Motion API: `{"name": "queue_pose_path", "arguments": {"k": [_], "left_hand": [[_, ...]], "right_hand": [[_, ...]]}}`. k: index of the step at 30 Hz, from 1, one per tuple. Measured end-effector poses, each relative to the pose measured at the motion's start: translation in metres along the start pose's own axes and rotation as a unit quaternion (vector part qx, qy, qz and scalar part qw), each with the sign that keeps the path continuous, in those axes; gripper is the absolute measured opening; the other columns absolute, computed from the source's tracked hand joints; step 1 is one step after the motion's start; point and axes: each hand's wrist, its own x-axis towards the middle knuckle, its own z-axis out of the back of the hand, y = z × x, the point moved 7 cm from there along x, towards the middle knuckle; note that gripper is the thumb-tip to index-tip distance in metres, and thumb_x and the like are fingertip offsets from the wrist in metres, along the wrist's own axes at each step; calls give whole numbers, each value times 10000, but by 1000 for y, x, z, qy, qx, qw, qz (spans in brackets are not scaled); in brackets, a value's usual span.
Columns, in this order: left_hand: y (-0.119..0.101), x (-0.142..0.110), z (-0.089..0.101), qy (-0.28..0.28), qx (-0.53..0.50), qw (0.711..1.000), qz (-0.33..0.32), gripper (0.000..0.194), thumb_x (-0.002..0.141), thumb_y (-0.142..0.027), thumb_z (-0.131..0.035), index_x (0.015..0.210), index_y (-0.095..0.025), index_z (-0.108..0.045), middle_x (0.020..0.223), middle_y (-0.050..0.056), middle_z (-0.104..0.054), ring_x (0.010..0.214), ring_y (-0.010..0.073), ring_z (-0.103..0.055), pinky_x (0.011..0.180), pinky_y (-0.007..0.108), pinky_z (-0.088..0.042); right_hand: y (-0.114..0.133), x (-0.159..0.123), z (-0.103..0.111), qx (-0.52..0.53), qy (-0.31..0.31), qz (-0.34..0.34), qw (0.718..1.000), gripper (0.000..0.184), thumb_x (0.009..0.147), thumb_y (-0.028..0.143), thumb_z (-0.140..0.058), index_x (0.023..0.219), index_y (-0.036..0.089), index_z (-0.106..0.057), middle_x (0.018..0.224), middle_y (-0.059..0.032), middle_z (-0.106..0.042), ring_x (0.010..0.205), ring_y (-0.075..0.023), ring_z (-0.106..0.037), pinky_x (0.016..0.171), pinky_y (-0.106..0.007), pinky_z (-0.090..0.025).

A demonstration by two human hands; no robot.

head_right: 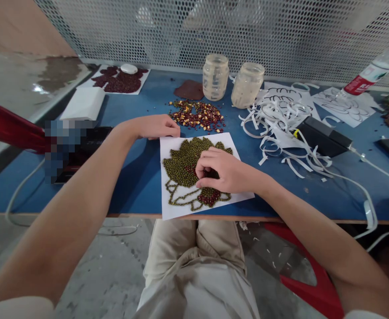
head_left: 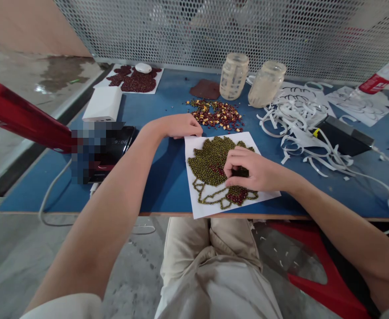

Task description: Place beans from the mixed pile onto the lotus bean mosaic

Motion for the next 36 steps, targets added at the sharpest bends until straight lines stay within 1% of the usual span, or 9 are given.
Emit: {"name": "queue_pose_path", "arguments": {"k": [3, 9, 14, 16, 18, 22, 25, 30, 36], "left_hand": [[-1, 0, 0, 1, 2, 1000, 1, 193, 840, -320, -629, 684, -218, -582, 629, -9, -399, 525, 123, -339, 579, 347, -189], [0, 1, 0, 2, 4, 1000, -11, 184, 850, -316, -621, 700, -211, -634, 620, -1, -432, 521, 121, -345, 578, 343, -191], [2, 2, 0, 2, 10, 1000, -6, 185, 845, -324, -618, 704, -209, -649, 626, 2, -437, 525, 125, -348, 581, 346, -197], [2, 3, 0, 2, 10, 1000, -4, 185, 844, -333, -621, 706, -211, -642, 631, 5, -445, 528, 129, -353, 582, 348, -193], [3, 3, 0, 1, 11, 1000, -1, 187, 840, -339, -625, 702, -213, -631, 634, 9, -456, 530, 131, -359, 585, 349, -192], [4, 3, 0, -3, 12, 1000, 6, 189, 836, -349, -628, 704, -214, -632, 633, 14, -471, 530, 133, -368, 589, 347, -196], [3, 2, 0, -4, 12, 1000, 1, 196, 841, -359, -619, 717, -210, -652, 642, 18, -482, 531, 133, -385, 589, 341, -205], [1, 3, 0, 0, 20, 1000, -15, 165, 804, -347, -643, 721, -207, -665, 622, 13, -483, 522, 131, -400, 576, 332, -230], [-2, -1, 1, 1, 30, 1000, -1, 152, 768, -353, -666, 738, -209, -705, 664, 24, -547, 532, 141, -451, 558, 334, -286]], "right_hand": [[1, 0, 5, 10, -21, -3, 1000, 285, 1041, 427, -815, 922, 238, -639, 967, -40, -664, 954, -247, -547, 889, -391, -421], [-4, 2, -3, -24, 24, 4, 999, 326, 1012, 501, -855, 922, 235, -691, 995, -48, -683, 979, -260, -558, 939, -413, -412], [2, 1, -3, -25, 24, 13, 999, 290, 1035, 437, -829, 904, 232, -671, 968, -43, -678, 967, -255, -581, 944, -428, -425], [6, 0, 7, -5, -23, 8, 1000, 280, 1045, 399, -804, 889, 240, -635, 920, -31, -666, 903, -237, -580, 888, -417, -441], [5, -3, 25, 10, -123, -27, 992, 273, 1046, 386, -783, 877, 256, -612, 859, -11, -641, 810, -214, -559, 800, -399, -441], [-11, -23, 67, -42, -339, -121, 932, 277, 1034, 425, -763, 859, 281, -602, 787, -1, -592, 722, -203, -518, 720, -398, -434], [-26, -31, 83, -97, -389, -155, 903, 260, 1025, 456, -752, 876, 288, -622, 788, -14, -601, 732, -215, -532, 725, -408, -457], [-55, -25, 84, -153, -339, -172, 912, 99, 1021, 357, -690, 963, 278, -701, 896, -55, -700, 800, -240, -611, 779, -430, -492], [-76, 1, 79, -299, -227, -198, 905, 96, 979, 332, -720, 992, 250, -768, 1019, -91, -753, 1000, -306, -691, 885, -462, -508]]}}
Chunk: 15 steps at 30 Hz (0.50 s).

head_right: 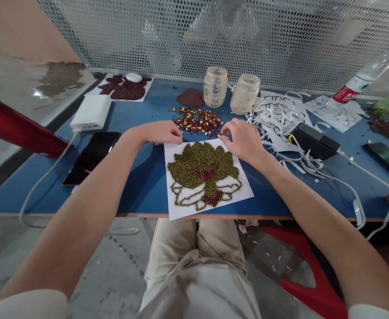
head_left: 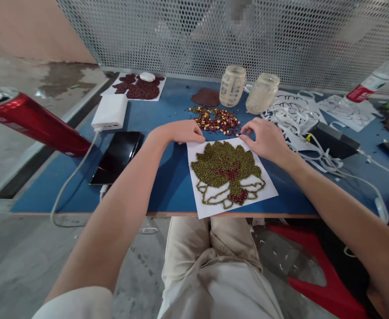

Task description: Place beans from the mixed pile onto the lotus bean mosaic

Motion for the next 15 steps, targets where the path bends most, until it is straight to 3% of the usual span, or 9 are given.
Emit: {"name": "queue_pose_path", "arguments": {"k": [7, 15], "left_hand": [[3, 2, -1, -3, 1, 1000, -4, 146, 756, -361, -670, 724, -219, -678, 693, 21, -561, 544, 142, -460, 559, 341, -311], [-2, -1, -1, -4, 3, 1000, 9, 121, 732, -330, -661, 695, -217, -636, 634, 12, -505, 521, 137, -418, 577, 347, -262]], "right_hand": [[-11, 22, -8, -67, 83, 23, 994, 140, 992, 335, -712, 965, 254, -822, 1013, -97, -792, 1026, -337, -715, 887, -484, -508], [-13, 31, -19, -76, 115, 78, 987, 208, 1022, 334, -620, 954, 248, -797, 999, -112, -778, 1010, -335, -713, 903, -497, -517]]}}
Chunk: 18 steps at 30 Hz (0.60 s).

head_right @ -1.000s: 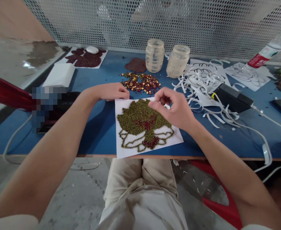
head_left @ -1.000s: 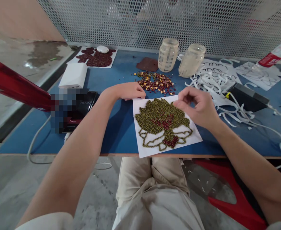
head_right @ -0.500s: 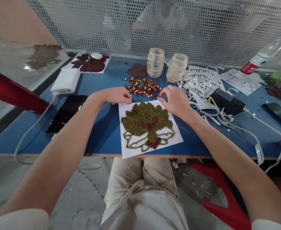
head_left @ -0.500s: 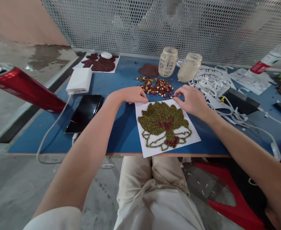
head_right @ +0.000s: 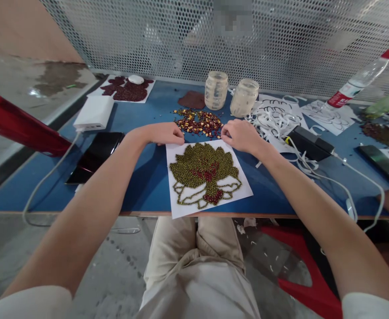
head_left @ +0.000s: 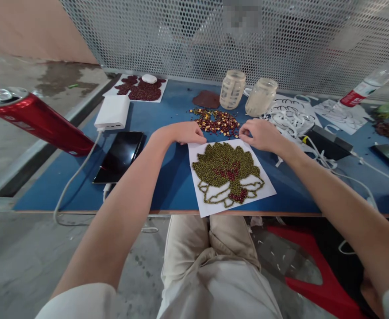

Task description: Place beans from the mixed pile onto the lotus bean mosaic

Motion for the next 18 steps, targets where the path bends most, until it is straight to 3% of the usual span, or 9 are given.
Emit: {"name": "queue_pose_path", "arguments": {"k": [4, 7, 9, 14, 18], "left_hand": [[-1, -1, 0, 1, 3, 1000, 4, 139, 738, -332, -652, 675, -222, -595, 638, 12, -470, 530, 138, -393, 601, 355, -235], [-2, -1, 0, 4, 0, 1000, 3, 154, 741, -327, -649, 660, -228, -564, 640, 9, -437, 541, 143, -381, 608, 360, -228], [-3, -2, 0, 3, -4, 1000, 1, 160, 738, -317, -651, 653, -227, -549, 645, 6, -414, 547, 137, -357, 610, 360, -217], [-2, -1, 1, 2, -2, 1000, 6, 151, 734, -306, -652, 657, -219, -556, 648, 13, -428, 545, 130, -351, 612, 359, -198], [-2, -1, 1, 2, -1, 1000, 5, 132, 747, -302, -647, 668, -214, -588, 652, 17, -455, 548, 135, -374, 601, 354, -216]], "right_hand": [[-3, -10, 20, 33, -53, -17, 998, 142, 998, 265, -608, 929, 245, -731, 1011, -129, -766, 998, -333, -703, 926, -499, -520], [2, -42, 44, 91, -107, -30, 990, 70, 982, 247, -634, 926, 247, -677, 977, -112, -747, 941, -296, -687, 893, -466, -519], [18, -73, 52, 133, -114, -10, 985, 65, 978, 224, -647, 924, 257, -660, 945, -84, -736, 893, -264, -672, 865, -442, -519], [74, -145, 41, 192, -93, 39, 976, 103, 992, 188, -670, 948, 281, -662, 883, -23, -716, 825, -230, -682, 801, -404, -544], [103, -168, 28, 174, -91, 86, 977, 124, 1039, 170, -635, 968, 267, -663, 921, -39, -757, 839, -224, -707, 802, -388, -569]]}}
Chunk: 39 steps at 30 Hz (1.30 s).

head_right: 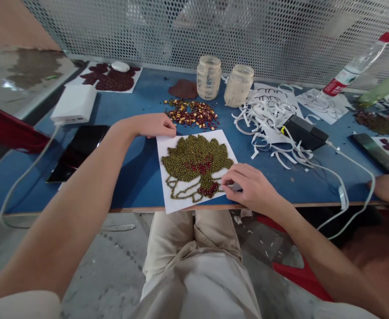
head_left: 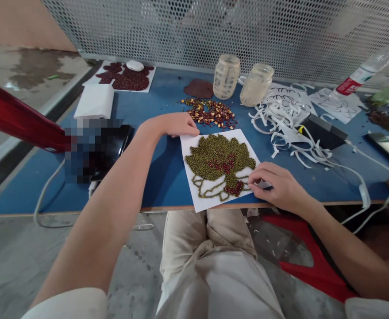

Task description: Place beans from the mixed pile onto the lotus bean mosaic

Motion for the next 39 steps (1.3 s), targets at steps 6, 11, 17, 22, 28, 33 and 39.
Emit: {"name": "queue_pose_path", "arguments": {"k": [6, 11, 17, 22, 28, 33, 39], "left_hand": [[-2, -1, 1, -3, 7, 1000, 2, 145, 786, -292, -633, 672, -205, -607, 651, 14, -459, 541, 124, -378, 591, 348, -236], [-4, -3, 1, 0, 8, 1000, 3, 141, 778, -298, -641, 675, -211, -604, 653, 13, -469, 534, 128, -382, 577, 350, -242], [0, 0, 0, -1, -2, 1000, 1, 141, 762, -311, -665, 678, -209, -615, 651, 20, -477, 543, 132, -381, 591, 358, -239], [2, 1, 0, 0, -3, 1000, -4, 160, 759, -325, -672, 672, -211, -601, 641, 24, -468, 552, 139, -386, 600, 360, -236], [-1, -1, 0, 4, -7, 1000, -3, 159, 750, -315, -664, 660, -212, -582, 652, 17, -435, 561, 136, -368, 605, 360, -223], [-1, -1, 0, 2, -3, 1000, 1, 164, 765, -321, -653, 667, -211, -580, 657, 23, -462, 554, 136, -382, 600, 355, -229], [1, 0, 0, 4, 0, 1000, -7, 178, 759, -350, -671, 670, -220, -588, 641, 20, -459, 540, 142, -386, 576, 354, -239]], "right_hand": [[8, -4, -7, -17, 1, 29, 999, 131, 1087, 186, -637, 982, 262, -657, 936, -28, -786, 850, -219, -702, 820, -394, -555], [8, -8, -2, -13, -14, -9, 1000, 109, 1071, 213, -651, 1015, 290, -704, 955, -45, -792, 859, -250, -717, 826, -442, -573], [7, -18, -2, -3, -32, -51, 998, 172, 1068, 289, -677, 1011, 394, -801, 943, -32, -832, 829, -289, -759, 789, -532, -603], [7, -28, -6, -51, -42, -37, 997, 226, 1039, 323, -737, 1106, 492, -870, 928, 0, -857, 796, -291, -788, 703, -533, -596], [9, -28, -14, -56, -15, -31, 998, 264, 1032, 303, -736, 1119, 507, -878, 895, 6, -855, 805, -300, -799, 713, -538, -614], [7, -23, 8, -4, -96, -62, 993, 291, 1050, 288, -689, 1184, 471, -872, 934, -21, -846, 784, -292, -775, 707, -522, -623], [-31, 22, 47, -19, -116, -134, 984, 227, 1072, 379, -644, 1104, 394, -868, 1034, -49, -831, 862, -290, -750, 796, -506, -611]]}}
